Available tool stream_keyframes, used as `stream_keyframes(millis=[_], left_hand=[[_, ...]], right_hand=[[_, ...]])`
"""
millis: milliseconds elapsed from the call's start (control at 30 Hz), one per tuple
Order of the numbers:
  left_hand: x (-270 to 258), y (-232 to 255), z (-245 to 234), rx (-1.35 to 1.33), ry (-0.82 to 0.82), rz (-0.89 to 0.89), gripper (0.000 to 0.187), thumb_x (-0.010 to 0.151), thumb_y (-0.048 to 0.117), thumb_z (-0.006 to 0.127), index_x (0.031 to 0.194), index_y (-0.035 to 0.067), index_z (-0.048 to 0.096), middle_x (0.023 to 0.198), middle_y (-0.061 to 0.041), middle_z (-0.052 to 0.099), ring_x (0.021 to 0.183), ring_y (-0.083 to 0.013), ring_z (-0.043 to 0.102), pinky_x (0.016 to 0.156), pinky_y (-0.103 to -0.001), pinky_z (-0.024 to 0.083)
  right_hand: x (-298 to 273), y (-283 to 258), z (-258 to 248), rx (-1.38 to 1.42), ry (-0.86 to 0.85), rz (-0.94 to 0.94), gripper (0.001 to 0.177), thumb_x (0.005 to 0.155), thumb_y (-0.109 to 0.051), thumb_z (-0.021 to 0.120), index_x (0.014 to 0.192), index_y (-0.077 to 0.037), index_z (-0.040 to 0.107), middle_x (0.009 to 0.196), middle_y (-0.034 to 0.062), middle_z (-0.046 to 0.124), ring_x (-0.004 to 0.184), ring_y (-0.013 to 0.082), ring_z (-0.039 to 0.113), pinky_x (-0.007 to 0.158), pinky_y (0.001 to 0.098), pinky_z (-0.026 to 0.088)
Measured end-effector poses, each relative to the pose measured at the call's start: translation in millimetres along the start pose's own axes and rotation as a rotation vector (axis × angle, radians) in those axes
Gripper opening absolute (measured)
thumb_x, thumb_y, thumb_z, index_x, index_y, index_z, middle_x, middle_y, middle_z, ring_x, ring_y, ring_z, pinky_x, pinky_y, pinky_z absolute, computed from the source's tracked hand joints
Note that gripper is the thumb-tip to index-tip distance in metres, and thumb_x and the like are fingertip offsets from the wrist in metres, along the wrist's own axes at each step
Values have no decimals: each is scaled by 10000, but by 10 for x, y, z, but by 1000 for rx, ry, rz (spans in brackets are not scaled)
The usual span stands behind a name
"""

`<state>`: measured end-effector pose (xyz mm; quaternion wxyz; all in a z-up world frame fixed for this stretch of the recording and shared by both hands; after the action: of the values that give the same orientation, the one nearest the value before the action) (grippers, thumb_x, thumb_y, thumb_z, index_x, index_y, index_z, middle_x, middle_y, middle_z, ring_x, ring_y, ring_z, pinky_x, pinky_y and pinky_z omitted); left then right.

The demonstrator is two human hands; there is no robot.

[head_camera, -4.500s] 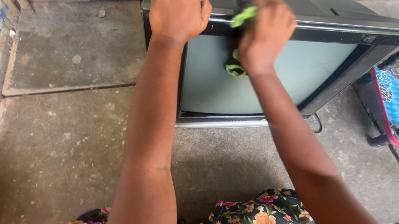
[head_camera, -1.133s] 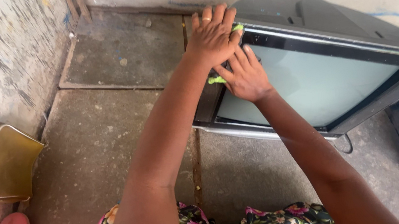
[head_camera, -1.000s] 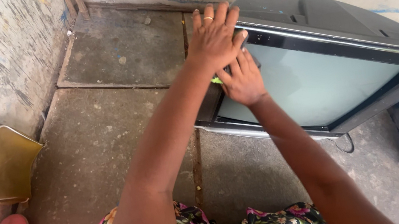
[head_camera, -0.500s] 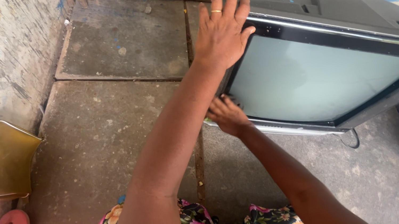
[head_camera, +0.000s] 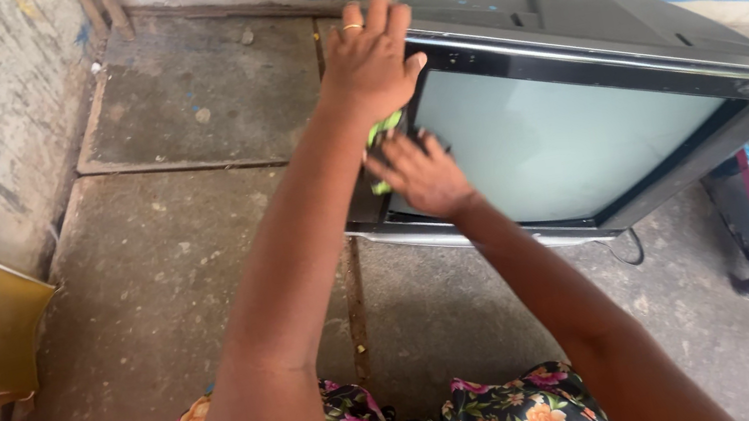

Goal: The person sits on the floor and wipes the back and sides of a black CRT television with a green cloth. They then rotate the television to face forward and continue wiping the screen and front casing.

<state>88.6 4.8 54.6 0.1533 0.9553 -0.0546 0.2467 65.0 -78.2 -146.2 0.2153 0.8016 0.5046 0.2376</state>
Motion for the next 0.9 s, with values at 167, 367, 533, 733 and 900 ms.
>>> stream_keyframes(millis=[167,367,533,733,900], left_hand=[[66,-103,39,-181,66,-13,558,982,566,492,1336,135,490,1489,-115,414,1338,-430,416,1058,-601,376],[61,-154,74,-212,158,-5,554,1023,595,463,1330,140,538,1477,-92,454,1275,-436,476,1048,-556,422],[-2,-150,39,-203,182,-6,545,1037,579,455,1337,135,552,1435,-85,493,1234,-429,513,1050,-543,441],[-15,-108,-33,-172,181,9,552,1040,564,478,1347,111,551,1416,-115,491,1185,-441,526,992,-555,449],[-33,-103,-25,-169,163,-2,548,1044,549,482,1362,107,541,1426,-102,488,1177,-446,534,977,-548,471]], right_hand=[[-77,800,-1183,45,500,353,660,933,-307,738,1521,-120,503,1482,264,456,1479,454,305,1107,691,272],[12,957,-1673,153,545,336,805,832,-326,835,1505,-24,511,1473,293,428,1484,498,310,1184,674,281],[11,1044,-1757,149,489,342,869,775,-372,864,1497,-63,490,1463,257,439,1429,456,386,1139,648,318],[-250,1255,-1841,86,477,405,944,752,-439,864,1533,-104,452,1489,238,448,1382,402,428,1067,628,326],[-531,1461,-1787,103,417,465,950,748,-462,845,1536,-103,454,1477,222,466,1392,387,436,1101,622,301]])
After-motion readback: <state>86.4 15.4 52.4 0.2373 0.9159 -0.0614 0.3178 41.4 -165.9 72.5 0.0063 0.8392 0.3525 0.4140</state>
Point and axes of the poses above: each hand's wrist, its own x-axis towards the middle knuckle, its own z-axis out of the palm, y = z × x, the point moved 10 cm from there along x, towards the middle knuckle
